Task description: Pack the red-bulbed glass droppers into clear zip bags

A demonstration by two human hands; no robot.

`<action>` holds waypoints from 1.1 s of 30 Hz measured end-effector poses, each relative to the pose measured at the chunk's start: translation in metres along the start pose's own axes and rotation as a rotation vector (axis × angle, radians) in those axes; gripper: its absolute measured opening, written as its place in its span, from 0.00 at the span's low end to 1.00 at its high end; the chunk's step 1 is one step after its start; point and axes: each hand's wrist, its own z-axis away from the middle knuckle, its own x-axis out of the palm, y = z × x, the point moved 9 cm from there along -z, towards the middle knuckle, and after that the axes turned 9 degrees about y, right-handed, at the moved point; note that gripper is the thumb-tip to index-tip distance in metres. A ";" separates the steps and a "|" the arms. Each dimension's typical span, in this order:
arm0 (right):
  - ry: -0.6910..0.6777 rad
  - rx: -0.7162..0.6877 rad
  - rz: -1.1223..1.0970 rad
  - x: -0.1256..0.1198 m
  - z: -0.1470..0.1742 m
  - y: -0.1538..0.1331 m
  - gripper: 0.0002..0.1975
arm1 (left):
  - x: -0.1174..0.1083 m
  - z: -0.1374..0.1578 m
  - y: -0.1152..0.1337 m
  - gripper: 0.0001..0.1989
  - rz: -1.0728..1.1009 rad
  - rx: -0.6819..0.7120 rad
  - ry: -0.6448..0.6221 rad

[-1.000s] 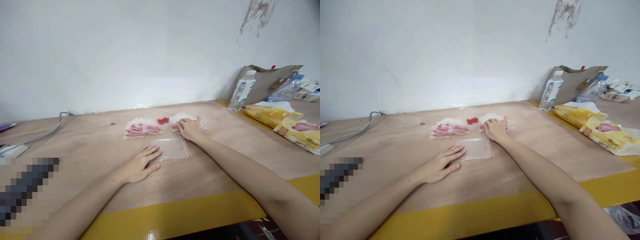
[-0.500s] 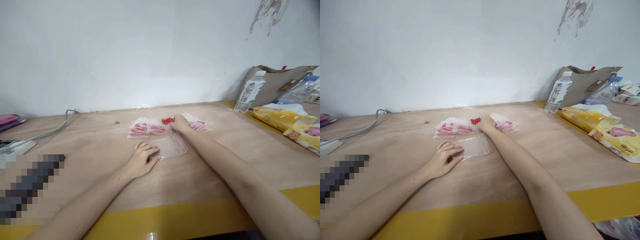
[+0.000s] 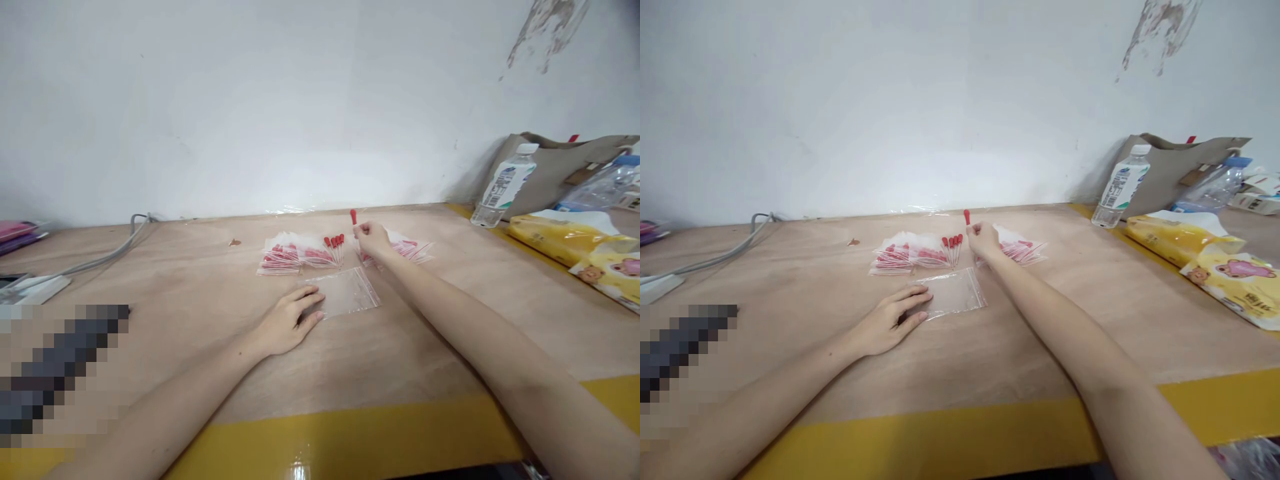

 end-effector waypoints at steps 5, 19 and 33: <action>0.114 0.073 -0.690 -0.041 0.036 0.044 0.28 | 0.000 -0.001 0.001 0.17 0.018 0.002 -0.009; 0.028 0.253 -0.873 -0.042 0.077 0.065 0.28 | 0.002 -0.001 -0.002 0.18 0.004 0.000 -0.036; -0.508 0.059 -0.872 -0.023 0.097 0.037 0.18 | -0.002 -0.002 -0.002 0.22 0.025 -0.034 -0.032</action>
